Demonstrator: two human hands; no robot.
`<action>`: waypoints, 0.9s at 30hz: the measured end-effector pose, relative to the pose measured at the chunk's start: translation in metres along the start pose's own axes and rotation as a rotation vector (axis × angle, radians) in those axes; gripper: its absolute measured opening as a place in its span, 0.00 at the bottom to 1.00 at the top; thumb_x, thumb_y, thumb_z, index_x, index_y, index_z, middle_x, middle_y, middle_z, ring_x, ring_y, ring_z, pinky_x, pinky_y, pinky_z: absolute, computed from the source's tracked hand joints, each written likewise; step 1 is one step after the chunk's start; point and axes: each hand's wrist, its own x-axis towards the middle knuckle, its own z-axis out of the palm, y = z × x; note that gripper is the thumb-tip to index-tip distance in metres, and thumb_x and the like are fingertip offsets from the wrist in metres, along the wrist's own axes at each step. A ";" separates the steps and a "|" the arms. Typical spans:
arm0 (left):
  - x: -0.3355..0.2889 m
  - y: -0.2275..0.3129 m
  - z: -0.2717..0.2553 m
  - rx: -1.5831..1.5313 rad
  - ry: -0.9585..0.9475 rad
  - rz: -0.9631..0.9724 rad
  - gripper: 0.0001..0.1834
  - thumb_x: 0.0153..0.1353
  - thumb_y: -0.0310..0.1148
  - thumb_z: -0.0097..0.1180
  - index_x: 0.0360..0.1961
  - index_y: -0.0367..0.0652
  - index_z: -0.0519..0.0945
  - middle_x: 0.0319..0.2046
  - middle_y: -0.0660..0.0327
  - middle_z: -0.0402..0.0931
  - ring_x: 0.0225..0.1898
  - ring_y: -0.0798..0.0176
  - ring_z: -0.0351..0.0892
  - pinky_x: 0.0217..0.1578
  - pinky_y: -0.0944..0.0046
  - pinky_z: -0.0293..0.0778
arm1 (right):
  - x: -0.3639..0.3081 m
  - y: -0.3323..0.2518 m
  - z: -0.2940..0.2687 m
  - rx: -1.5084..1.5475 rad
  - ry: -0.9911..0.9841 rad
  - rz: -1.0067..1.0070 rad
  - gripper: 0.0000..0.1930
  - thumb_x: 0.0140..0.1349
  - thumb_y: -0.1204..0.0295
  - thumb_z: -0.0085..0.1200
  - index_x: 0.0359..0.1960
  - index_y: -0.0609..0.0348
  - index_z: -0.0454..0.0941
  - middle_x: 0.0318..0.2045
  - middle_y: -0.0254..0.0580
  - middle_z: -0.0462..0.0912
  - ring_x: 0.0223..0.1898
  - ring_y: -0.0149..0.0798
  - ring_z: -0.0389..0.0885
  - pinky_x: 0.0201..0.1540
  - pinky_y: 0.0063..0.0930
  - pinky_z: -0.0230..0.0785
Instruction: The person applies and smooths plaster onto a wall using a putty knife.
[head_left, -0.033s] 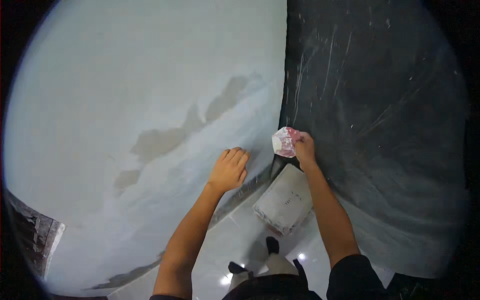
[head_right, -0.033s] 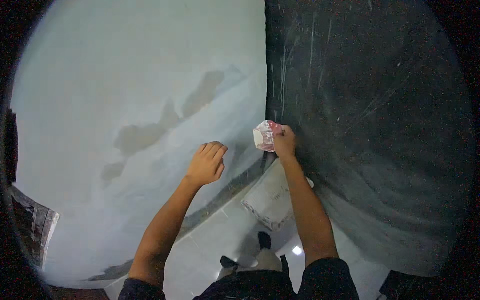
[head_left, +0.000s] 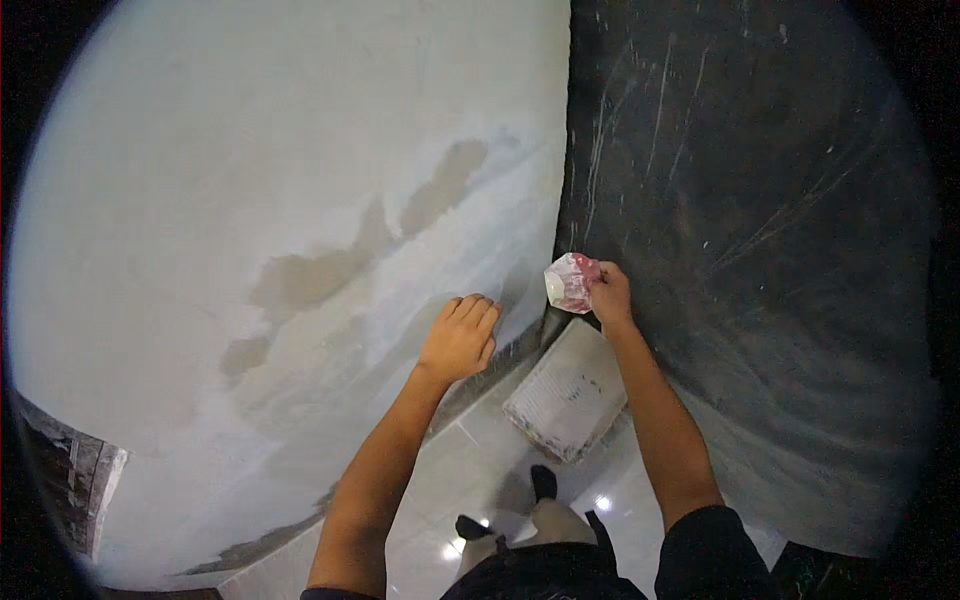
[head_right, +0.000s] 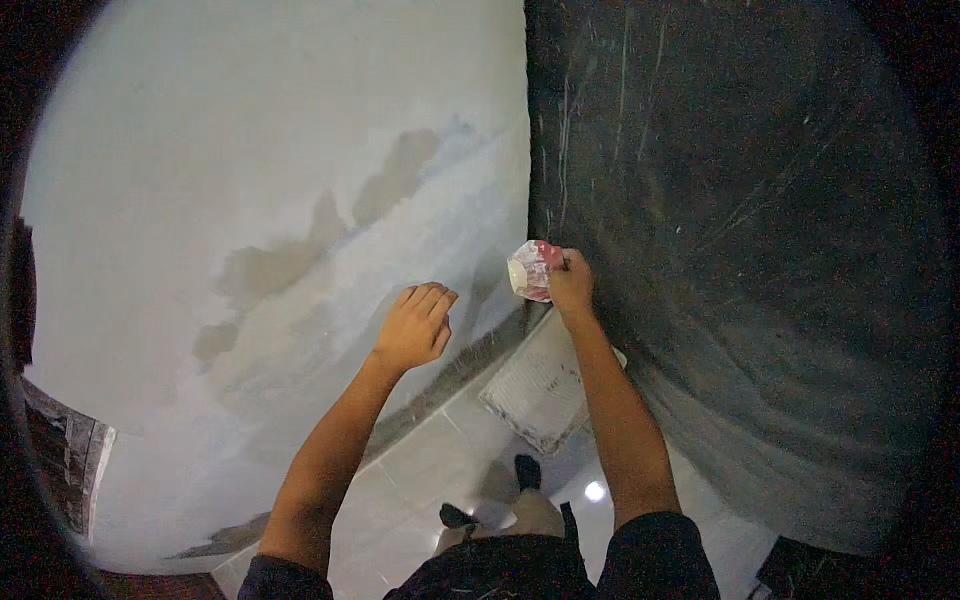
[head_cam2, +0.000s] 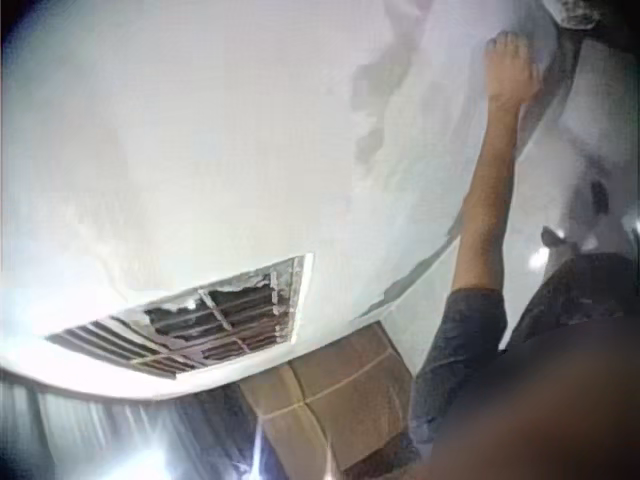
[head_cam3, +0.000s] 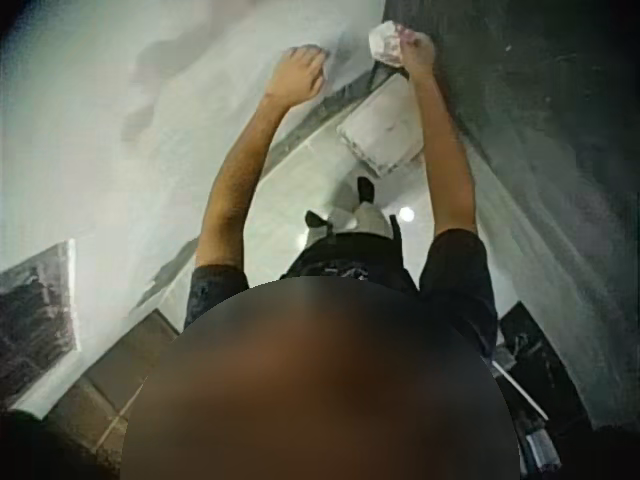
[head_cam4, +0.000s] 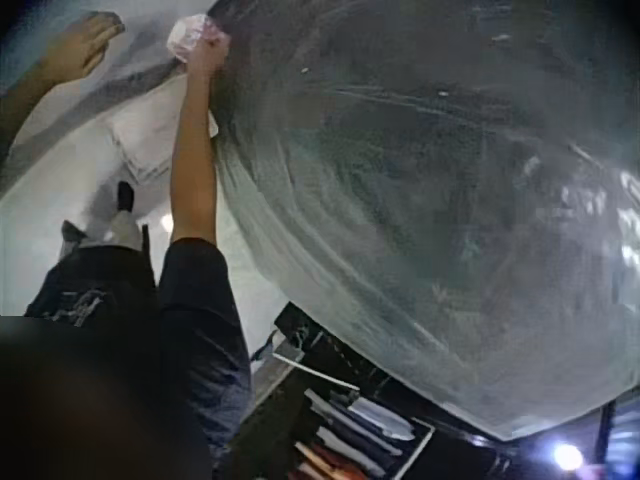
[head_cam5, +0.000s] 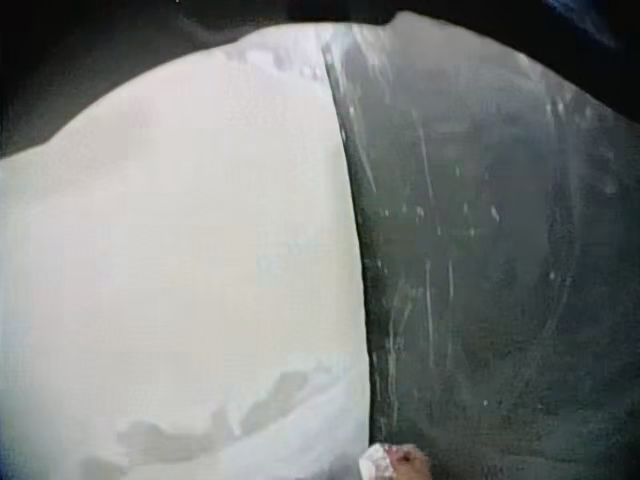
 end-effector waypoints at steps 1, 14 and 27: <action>-0.012 0.003 0.010 -0.047 -0.057 -0.047 0.23 0.48 0.26 0.54 0.49 0.37 0.74 0.45 0.52 0.75 0.52 0.51 0.73 0.52 0.54 0.67 | -0.011 0.010 -0.001 -0.097 -0.057 0.031 0.08 0.64 0.73 0.52 0.40 0.63 0.79 0.33 0.43 0.83 0.36 0.35 0.81 0.40 0.31 0.71; -0.065 0.026 0.139 -0.232 -0.323 -0.327 0.24 0.52 0.30 0.56 0.52 0.37 0.72 0.50 0.52 0.74 0.57 0.51 0.69 0.56 0.53 0.65 | -0.020 0.052 -0.015 -0.288 -0.277 0.281 0.09 0.66 0.83 0.44 0.43 0.63 0.76 0.37 0.41 0.83 0.39 0.34 0.82 0.37 0.31 0.77; -0.117 0.043 0.217 -0.230 -0.511 -0.522 0.27 0.58 0.32 0.55 0.60 0.38 0.67 0.62 0.50 0.64 0.67 0.47 0.59 0.64 0.46 0.58 | 0.030 0.178 -0.002 -0.658 -0.384 -0.179 0.15 0.57 0.85 0.48 0.43 0.59 0.80 0.44 0.45 0.85 0.46 0.45 0.85 0.48 0.35 0.75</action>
